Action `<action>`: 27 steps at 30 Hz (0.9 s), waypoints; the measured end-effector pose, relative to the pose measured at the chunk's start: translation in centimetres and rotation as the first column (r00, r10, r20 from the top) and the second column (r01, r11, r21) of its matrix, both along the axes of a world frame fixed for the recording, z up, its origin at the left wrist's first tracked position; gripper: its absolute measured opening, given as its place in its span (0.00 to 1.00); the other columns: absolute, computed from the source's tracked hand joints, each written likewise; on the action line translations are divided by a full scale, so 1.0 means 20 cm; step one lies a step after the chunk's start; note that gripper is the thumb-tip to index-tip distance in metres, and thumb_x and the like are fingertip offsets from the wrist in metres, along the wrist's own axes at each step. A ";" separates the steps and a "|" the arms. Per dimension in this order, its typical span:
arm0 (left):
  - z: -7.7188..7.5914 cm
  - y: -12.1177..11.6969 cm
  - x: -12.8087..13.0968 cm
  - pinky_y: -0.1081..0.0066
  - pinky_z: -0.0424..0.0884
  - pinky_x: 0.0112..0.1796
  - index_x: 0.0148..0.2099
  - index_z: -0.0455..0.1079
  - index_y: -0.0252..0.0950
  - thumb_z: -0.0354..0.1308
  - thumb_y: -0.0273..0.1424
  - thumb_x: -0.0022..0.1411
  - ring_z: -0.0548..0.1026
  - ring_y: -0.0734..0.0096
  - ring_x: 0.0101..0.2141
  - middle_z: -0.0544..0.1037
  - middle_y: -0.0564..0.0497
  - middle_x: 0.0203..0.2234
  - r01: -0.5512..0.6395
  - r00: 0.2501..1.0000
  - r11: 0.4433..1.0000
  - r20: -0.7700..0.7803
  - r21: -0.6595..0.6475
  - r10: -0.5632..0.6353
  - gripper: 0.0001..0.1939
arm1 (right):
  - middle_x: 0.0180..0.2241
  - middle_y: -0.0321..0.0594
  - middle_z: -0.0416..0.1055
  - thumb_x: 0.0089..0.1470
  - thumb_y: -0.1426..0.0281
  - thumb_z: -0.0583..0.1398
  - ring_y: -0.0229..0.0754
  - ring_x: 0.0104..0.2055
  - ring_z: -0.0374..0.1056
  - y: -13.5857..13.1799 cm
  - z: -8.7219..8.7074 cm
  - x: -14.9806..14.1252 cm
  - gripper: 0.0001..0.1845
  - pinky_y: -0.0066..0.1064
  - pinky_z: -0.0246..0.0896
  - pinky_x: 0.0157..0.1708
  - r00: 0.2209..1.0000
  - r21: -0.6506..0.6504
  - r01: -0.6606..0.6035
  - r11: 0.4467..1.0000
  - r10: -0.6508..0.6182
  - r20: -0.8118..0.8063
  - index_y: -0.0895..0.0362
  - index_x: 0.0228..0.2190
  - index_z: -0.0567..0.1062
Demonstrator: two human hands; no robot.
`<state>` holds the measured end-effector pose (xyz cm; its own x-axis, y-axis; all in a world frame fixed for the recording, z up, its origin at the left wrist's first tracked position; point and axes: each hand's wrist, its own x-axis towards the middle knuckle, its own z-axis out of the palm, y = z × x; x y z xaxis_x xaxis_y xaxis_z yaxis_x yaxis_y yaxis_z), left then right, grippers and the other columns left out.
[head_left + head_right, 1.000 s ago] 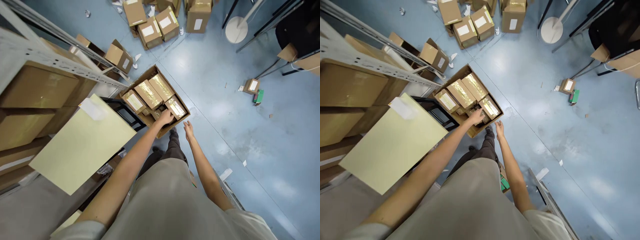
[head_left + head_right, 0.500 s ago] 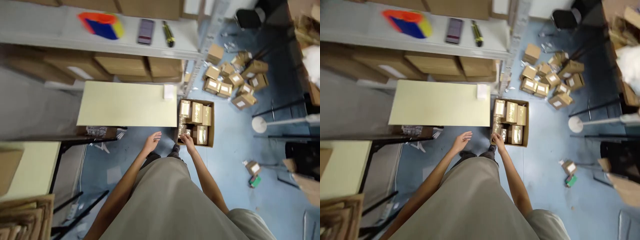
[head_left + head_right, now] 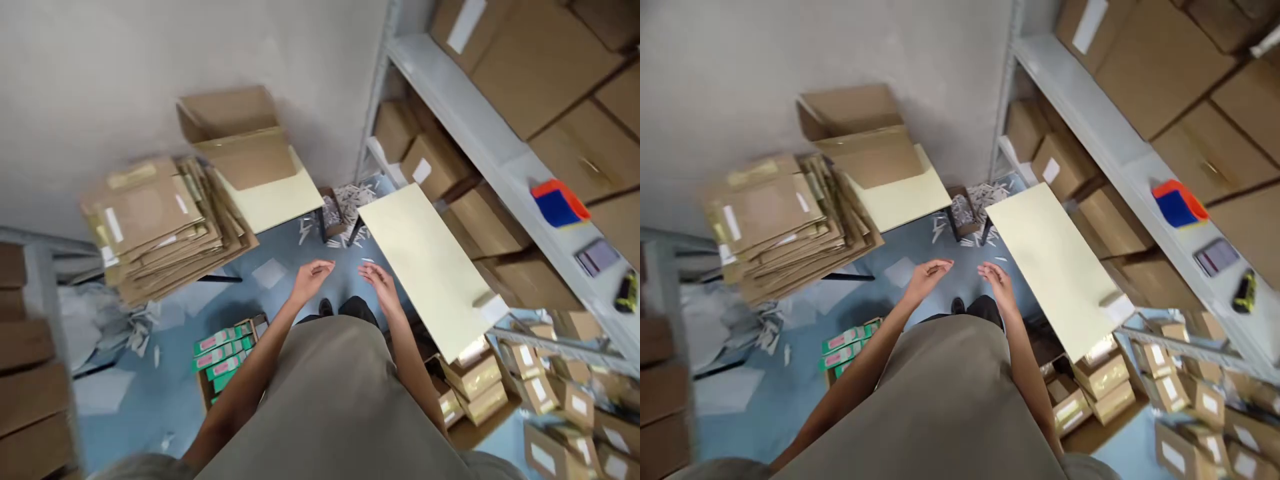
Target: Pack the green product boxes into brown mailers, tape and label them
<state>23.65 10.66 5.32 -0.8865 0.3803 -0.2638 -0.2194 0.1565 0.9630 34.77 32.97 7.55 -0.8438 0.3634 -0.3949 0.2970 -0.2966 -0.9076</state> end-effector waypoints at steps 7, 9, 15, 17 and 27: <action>-0.07 -0.34 -0.27 0.49 0.80 0.60 0.44 0.84 0.40 0.71 0.54 0.60 0.87 0.48 0.52 0.90 0.40 0.49 -0.347 0.937 0.937 0.039 0.029 0.346 0.22 | 0.52 0.49 0.88 0.58 0.45 0.75 0.56 0.56 0.83 -0.23 0.06 -0.61 0.28 0.48 0.74 0.62 0.920 0.014 -0.390 0.921 0.389 0.040 0.51 0.49 0.87; -0.08 -0.39 -0.36 0.49 0.81 0.59 0.44 0.84 0.40 0.71 0.53 0.60 0.87 0.48 0.50 0.90 0.40 0.48 -0.421 0.906 0.907 0.045 0.006 0.420 0.23 | 0.52 0.49 0.88 0.57 0.45 0.75 0.56 0.56 0.84 -0.26 0.04 -0.79 0.28 0.48 0.74 0.62 0.888 0.009 -0.458 0.889 0.457 0.054 0.51 0.49 0.87; -0.06 -0.51 -0.56 0.52 0.80 0.60 0.46 0.84 0.39 0.69 0.50 0.63 0.87 0.51 0.52 0.90 0.41 0.48 -0.614 0.787 0.789 0.055 -0.023 0.614 0.20 | 0.54 0.49 0.87 0.60 0.46 0.74 0.54 0.56 0.84 -0.41 -0.02 -1.34 0.27 0.47 0.75 0.62 0.731 -0.035 -0.677 0.735 0.678 0.077 0.51 0.51 0.86; -0.06 -0.55 -0.56 0.53 0.80 0.60 0.47 0.84 0.38 0.68 0.48 0.64 0.87 0.51 0.52 0.90 0.40 0.49 -0.690 0.722 0.724 0.065 -0.009 0.689 0.20 | 0.54 0.49 0.87 0.60 0.46 0.74 0.54 0.56 0.83 -0.49 -0.04 -1.48 0.27 0.47 0.75 0.62 0.649 -0.053 -0.754 0.655 0.755 0.098 0.51 0.52 0.86; -0.22 -0.78 -0.10 0.55 0.79 0.60 0.50 0.82 0.37 0.68 0.50 0.65 0.86 0.54 0.52 0.89 0.40 0.50 -0.975 0.166 0.190 0.196 -0.113 0.966 0.22 | 0.53 0.47 0.88 0.59 0.48 0.75 0.51 0.54 0.83 -1.16 -0.16 -1.69 0.27 0.44 0.75 0.60 0.066 -0.115 -0.989 0.093 0.973 0.219 0.52 0.51 0.85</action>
<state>21.61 -4.99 0.85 -0.4793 -0.7390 -0.4735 -0.3299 -0.3482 0.8774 1.06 9.72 4.34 -0.3632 -0.7051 -0.6091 0.4330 0.4511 -0.7804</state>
